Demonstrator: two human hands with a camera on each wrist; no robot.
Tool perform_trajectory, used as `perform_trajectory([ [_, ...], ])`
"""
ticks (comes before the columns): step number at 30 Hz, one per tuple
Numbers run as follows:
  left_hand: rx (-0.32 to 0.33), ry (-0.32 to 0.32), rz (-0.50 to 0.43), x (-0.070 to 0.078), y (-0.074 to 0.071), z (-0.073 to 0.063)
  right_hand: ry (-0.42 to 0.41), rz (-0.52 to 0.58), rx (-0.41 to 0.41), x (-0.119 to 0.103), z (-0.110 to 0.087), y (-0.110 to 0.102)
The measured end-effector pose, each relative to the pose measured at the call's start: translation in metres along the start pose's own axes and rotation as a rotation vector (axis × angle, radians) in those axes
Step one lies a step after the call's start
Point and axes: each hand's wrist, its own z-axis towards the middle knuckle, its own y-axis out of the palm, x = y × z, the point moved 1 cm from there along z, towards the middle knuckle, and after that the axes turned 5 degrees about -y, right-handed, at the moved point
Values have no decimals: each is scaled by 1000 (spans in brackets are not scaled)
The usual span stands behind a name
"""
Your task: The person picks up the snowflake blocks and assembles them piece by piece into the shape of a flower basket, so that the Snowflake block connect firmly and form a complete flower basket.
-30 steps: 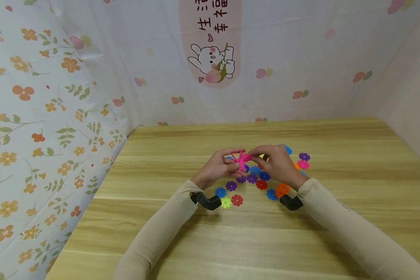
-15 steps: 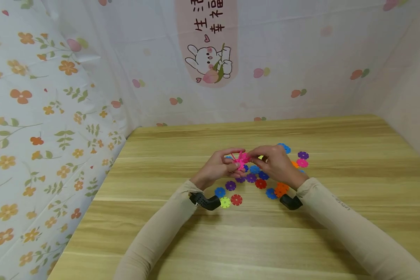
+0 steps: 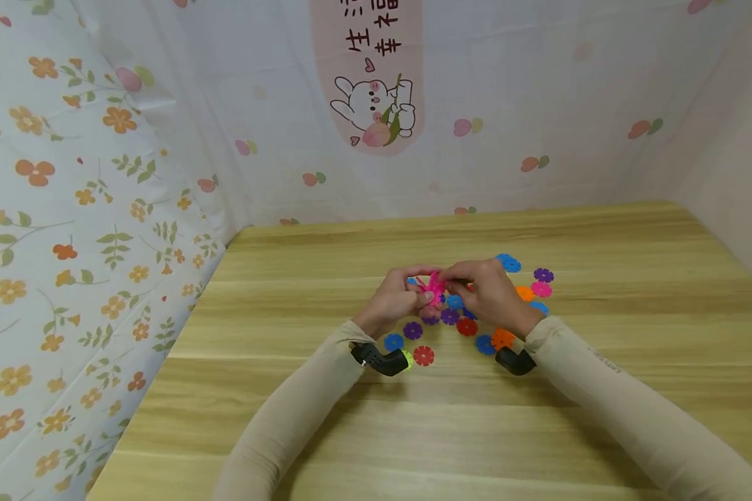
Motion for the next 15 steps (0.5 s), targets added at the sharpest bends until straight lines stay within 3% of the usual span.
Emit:
perform_trajectory([
  [4, -47, -26, -26, -2, 0, -1, 74, 57, -96, 4, 0, -7],
  [7, -86, -24, -40, 0, -6, -3, 131, 41, -191, 8, 3, -22],
  [15, -48, 7, -76, 1, -28, -3, 190, -167, -391, 38, -3, -69],
])
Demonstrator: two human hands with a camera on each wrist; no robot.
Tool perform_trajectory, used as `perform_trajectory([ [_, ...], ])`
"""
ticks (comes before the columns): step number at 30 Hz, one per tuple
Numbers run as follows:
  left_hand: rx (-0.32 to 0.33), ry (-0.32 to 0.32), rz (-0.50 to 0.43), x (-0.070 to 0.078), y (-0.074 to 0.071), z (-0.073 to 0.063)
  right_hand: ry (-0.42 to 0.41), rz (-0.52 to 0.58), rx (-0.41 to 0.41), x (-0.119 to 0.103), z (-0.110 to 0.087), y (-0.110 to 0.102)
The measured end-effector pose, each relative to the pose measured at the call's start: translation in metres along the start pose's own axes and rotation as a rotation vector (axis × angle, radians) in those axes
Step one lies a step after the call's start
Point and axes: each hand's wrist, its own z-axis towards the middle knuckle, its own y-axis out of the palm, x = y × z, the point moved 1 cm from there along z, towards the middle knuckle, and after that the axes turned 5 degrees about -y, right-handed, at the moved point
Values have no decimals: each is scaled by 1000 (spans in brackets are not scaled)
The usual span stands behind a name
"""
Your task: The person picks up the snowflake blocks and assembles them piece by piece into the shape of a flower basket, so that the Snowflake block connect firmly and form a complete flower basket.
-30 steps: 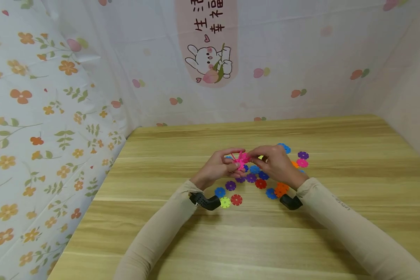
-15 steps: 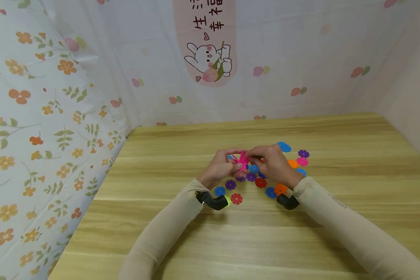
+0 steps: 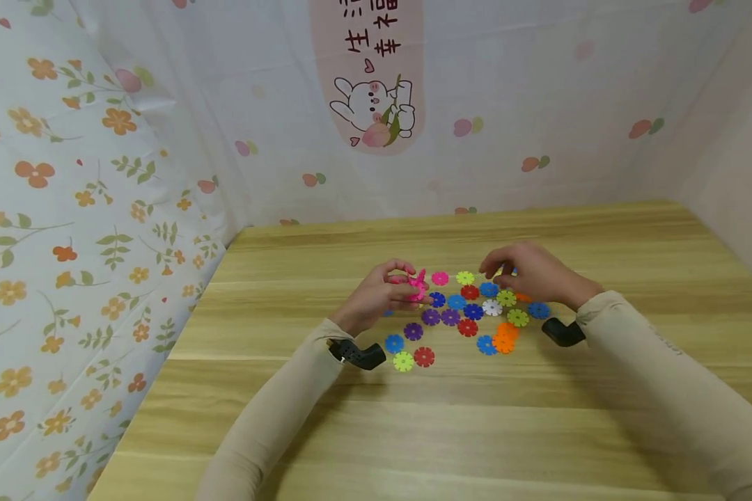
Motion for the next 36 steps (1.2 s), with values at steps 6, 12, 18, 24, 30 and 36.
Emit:
perform_trajectory([
  [6, -29, 30, -11, -4, -4, -1, 91, -124, -53, 47, -25, -11],
  [12, -83, 62, 27, -4, 0, 0, 84, -193, -56, 72, -42, -3],
  [18, -100, 65, 63, -4, 4, 0, 46, -230, -58, 77, -42, 1],
  [24, -128, 56, 47, -4, 8, 1, 104, -173, -58, 81, -39, -4],
  [30, -97, 51, 122, -5, 10, 2, 86, -145, -26, 71, -37, -8],
  [36, -158, 56, 74, -6, 14, 3, 63, 75, 58, 31, -26, 0],
])
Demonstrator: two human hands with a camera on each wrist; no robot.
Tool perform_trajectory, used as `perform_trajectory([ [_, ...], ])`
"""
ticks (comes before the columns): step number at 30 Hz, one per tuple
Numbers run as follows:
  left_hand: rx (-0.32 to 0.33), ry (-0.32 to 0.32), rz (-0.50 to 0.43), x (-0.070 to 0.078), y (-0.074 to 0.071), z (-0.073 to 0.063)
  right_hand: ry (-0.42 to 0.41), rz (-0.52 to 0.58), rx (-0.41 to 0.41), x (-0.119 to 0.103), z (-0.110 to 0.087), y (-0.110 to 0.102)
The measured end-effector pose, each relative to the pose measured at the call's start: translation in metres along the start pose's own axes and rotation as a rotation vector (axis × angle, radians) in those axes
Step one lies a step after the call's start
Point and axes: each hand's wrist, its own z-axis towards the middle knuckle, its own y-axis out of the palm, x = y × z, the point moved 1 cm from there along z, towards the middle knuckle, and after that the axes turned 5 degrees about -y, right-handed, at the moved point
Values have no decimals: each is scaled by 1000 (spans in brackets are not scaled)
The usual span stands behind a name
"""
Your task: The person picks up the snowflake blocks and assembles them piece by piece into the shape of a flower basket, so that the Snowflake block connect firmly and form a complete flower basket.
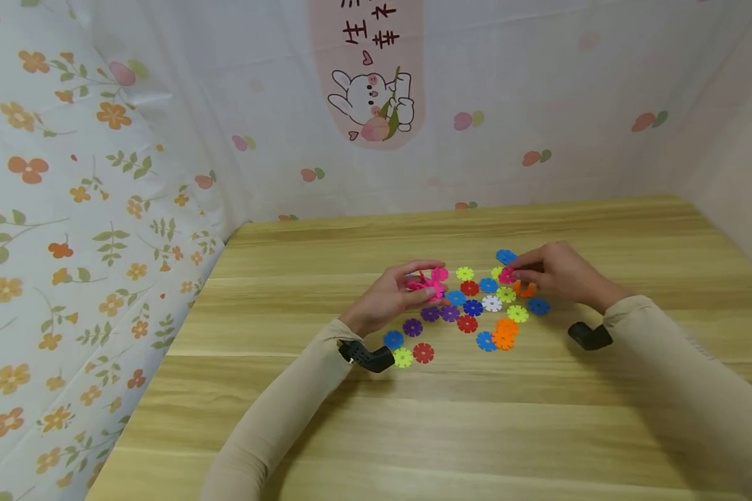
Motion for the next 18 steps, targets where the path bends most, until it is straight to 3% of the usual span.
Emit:
perform_trajectory([
  [4, -27, 18, 37, 0, 1, 1, -41, 186, 39, -30, 10, 15],
  [7, -12, 44, 111, 1, 3, 1, -87, 258, 83, -48, 16, 24],
  [12, -19, 76, 157, 3, 7, 2, -137, 296, 111, -64, 22, 34],
  [18, -24, 84, 172, 6, 9, 1, -193, 256, 170, -70, 22, 38],
])
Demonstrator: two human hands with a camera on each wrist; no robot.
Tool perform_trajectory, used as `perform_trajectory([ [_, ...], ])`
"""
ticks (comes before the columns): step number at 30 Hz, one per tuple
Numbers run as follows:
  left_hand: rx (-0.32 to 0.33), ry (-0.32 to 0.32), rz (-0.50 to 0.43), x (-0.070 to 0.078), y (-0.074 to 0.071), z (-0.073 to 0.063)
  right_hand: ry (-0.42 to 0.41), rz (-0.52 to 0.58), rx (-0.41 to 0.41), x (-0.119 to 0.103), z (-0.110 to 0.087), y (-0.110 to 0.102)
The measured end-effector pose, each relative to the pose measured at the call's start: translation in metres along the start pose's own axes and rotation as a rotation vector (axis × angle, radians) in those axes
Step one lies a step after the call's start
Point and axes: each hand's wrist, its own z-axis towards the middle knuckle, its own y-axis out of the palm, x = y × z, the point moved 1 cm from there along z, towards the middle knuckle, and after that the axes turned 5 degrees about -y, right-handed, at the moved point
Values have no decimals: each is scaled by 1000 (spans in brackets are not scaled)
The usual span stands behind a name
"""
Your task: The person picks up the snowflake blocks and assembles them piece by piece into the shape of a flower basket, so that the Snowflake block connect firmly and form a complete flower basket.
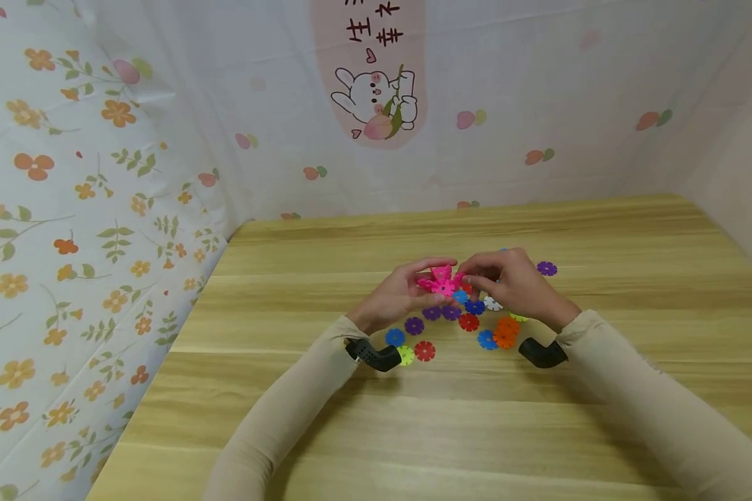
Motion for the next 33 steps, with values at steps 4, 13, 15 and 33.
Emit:
perform_trajectory([
  [4, 7, 11, -17, 0, 0, 1, -66, -18, 14, -3, 2, 2],
  [13, 68, 0, 11, -4, -5, -3, -28, 0, -64, -4, 12, 8],
  [15, 80, -14, 20, -2, -8, -4, 15, -7, -101, -1, 18, 6],
  [33, 136, -30, -86, -13, -31, -9, 119, -475, -382, 49, 74, 35],
])
